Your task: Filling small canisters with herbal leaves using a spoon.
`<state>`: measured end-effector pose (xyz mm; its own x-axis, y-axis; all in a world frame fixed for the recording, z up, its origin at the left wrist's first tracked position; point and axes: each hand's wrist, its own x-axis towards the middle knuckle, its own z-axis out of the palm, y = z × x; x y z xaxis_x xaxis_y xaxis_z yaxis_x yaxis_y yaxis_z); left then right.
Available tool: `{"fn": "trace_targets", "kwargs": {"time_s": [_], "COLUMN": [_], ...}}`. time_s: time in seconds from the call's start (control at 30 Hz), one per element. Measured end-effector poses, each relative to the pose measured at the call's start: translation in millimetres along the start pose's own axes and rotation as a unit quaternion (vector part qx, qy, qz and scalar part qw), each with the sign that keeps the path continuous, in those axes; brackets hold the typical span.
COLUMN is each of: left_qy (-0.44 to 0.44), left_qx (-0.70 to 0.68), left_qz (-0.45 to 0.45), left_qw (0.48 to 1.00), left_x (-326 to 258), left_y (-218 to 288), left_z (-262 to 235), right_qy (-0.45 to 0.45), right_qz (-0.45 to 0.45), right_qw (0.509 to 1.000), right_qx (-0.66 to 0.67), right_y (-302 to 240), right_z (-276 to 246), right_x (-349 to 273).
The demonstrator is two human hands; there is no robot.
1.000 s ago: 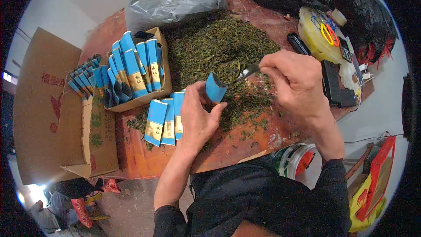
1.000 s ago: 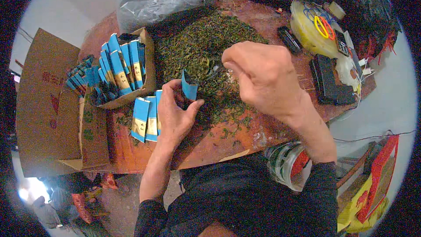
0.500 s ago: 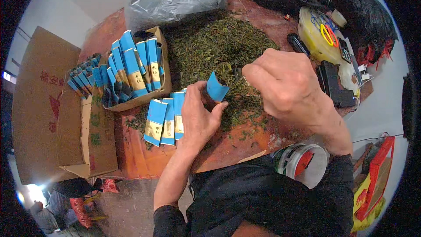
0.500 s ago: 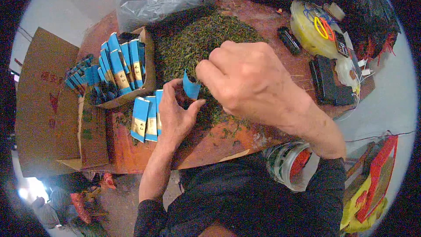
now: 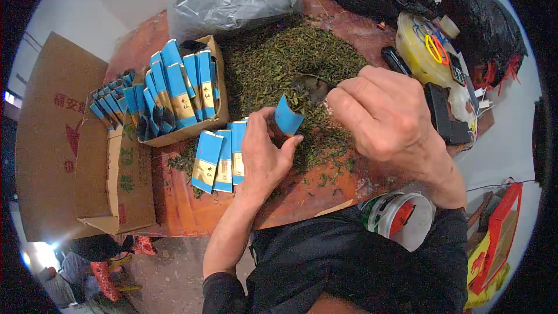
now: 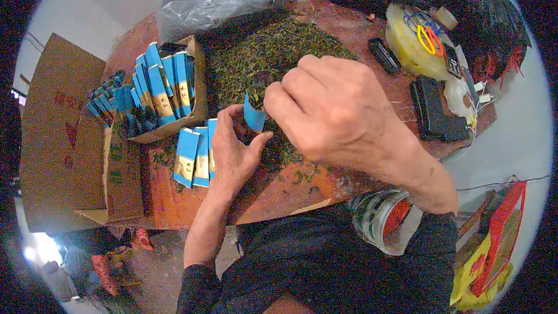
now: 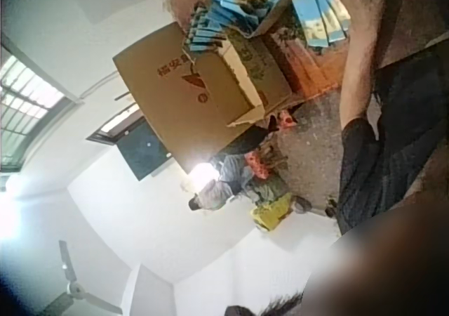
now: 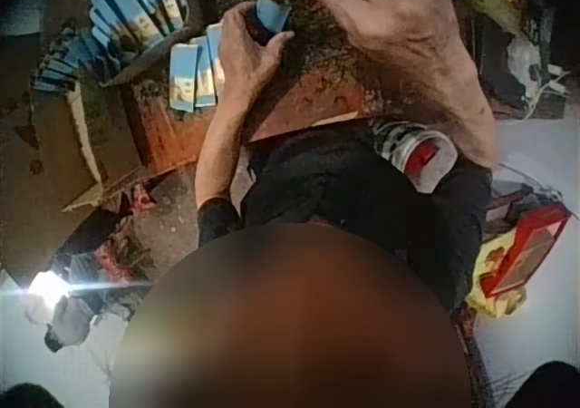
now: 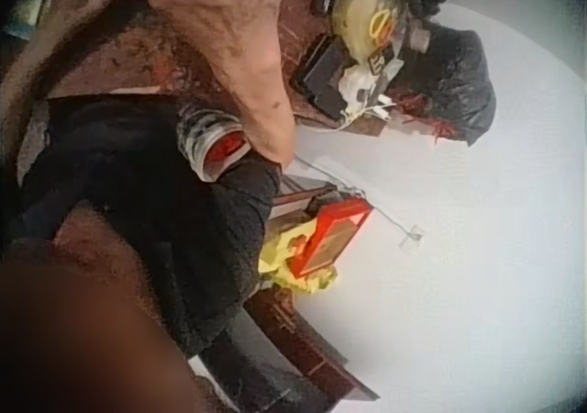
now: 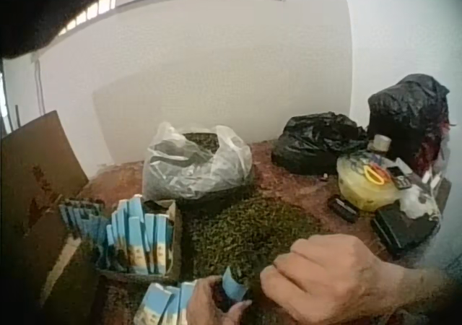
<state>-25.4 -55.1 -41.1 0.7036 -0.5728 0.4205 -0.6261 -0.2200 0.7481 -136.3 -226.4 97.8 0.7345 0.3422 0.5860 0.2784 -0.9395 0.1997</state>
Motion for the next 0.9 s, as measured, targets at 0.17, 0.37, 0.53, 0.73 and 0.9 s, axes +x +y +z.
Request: {"fn": "trace_targets", "kwargs": {"time_s": [0.17, 0.37, 0.53, 0.73, 0.9], "left_qy": [-0.001, 0.002, -0.010, -0.008, -0.006], "left_qx": [-0.009, -0.004, -0.007, -0.006, 0.011], "left_qz": [-0.007, -0.008, -0.029, -0.037, -0.043], "left_qw": [1.000, 1.000, 0.999, 0.999, 0.999], "left_x": [-1, -1, 0, -2, -2], "left_y": [-1, -2, 0, -2, 1], "left_z": [1, -1, -2, -3, -5], "right_qy": [-0.008, 0.034, -0.035, -0.104, -0.023], "right_qz": [-0.005, 0.020, 0.126, 0.234, 0.254], "right_qw": [1.000, 0.999, 0.991, 0.967, 0.964], "right_qx": [0.008, 0.003, -0.031, 0.006, 0.080], "right_y": [-2, 4, 12, 16, 12], "right_z": [2, 5, 22, 54, 91], "right_x": [-1, -13, -50, -86, -93]}}
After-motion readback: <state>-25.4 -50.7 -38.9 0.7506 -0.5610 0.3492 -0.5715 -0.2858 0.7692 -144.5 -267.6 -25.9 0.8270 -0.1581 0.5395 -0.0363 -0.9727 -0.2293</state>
